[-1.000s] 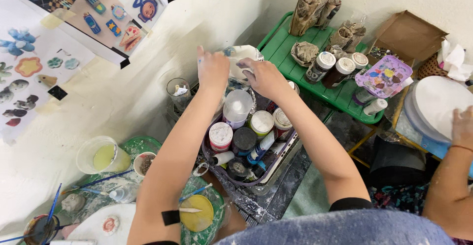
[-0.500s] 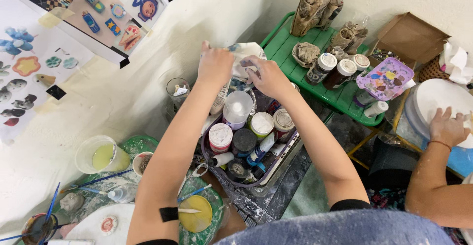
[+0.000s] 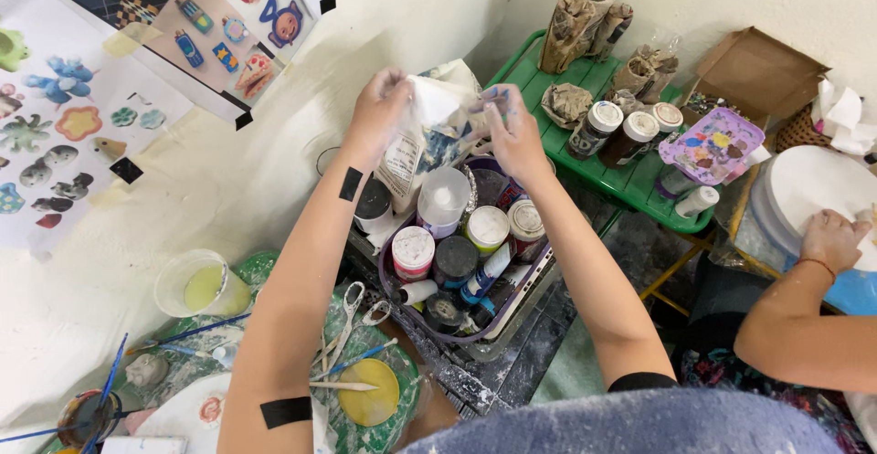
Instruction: The person paints a small blue ceramic object with a brush, wipes a white palette with a cloth, and then sculpts a small figure from grey clay by hand using a yellow refining tool.
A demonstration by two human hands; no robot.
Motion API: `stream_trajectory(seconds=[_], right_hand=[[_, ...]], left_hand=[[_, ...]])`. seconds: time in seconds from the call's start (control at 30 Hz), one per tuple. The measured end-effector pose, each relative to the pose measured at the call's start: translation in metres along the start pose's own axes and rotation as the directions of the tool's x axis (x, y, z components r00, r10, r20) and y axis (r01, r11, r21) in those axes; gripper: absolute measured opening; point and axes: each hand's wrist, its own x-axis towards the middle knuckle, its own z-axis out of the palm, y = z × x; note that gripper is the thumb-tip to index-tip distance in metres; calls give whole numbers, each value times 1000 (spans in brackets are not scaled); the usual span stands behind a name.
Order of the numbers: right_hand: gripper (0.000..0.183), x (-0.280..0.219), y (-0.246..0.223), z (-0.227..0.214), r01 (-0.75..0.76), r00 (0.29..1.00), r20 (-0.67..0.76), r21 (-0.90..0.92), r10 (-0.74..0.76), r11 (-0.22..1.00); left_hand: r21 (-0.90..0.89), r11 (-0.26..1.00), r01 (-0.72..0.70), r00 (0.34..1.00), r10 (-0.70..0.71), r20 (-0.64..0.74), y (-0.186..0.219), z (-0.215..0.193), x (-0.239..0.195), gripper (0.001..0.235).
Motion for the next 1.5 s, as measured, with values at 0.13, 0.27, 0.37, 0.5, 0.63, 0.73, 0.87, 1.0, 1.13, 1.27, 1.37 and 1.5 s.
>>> stream_trajectory(seconds=[0.13, 0.27, 0.37, 0.5, 0.63, 0.73, 0.87, 1.0, 1.13, 1.27, 1.37, 1.5], right_hand=[[20, 1, 18, 0, 44, 999, -2, 19, -44, 999], [20, 1, 27, -2, 55, 998, 11, 87, -56, 995], [19, 0, 30, -4, 45, 998, 26, 108, -48, 993], [21, -3, 28, -6, 40, 996, 80, 109, -49, 993], [21, -6, 26, -5, 64, 995, 70, 63, -69, 996], [21, -5, 23, -4, 78, 993, 80, 48, -81, 996], [21, -5, 22, -3, 76, 991, 102, 46, -81, 996], [22, -5, 24, -2, 86, 990, 111, -5, -85, 996], [22, -5, 26, -1, 99, 988, 122, 1, -99, 995], [23, -7, 25, 2, 87, 988, 130, -3, -86, 996], [24, -6, 23, 5, 73, 987, 141, -8, -71, 997], [22, -8, 23, 8, 35, 990, 139, -67, -25, 997]], left_hand=[[399, 909, -118, 981, 169, -96, 19, 1, -16, 24], [863, 22, -506, 726, 551, 411, 46, 5, -38, 23], [810, -66, -583, 590, 651, 478, 50, 26, -43, 31], [892, 36, -450, 790, 483, 379, 47, 39, -29, 23], [914, -29, -405, 798, 477, 368, 41, 45, -21, 13], [913, -25, -407, 798, 476, 369, 39, 44, -19, 12], [891, -55, -452, 781, 458, 424, 36, 46, -16, 5], [845, -138, -517, 704, 492, 512, 37, 46, -19, 5], [830, 24, -557, 722, 507, 470, 41, 37, -19, 5], [858, -11, -514, 754, 471, 458, 40, 28, -17, 9], [872, -77, -484, 738, 500, 454, 30, 37, -16, 21], [904, -140, -403, 818, 388, 425, 5, 59, -1, 8]])
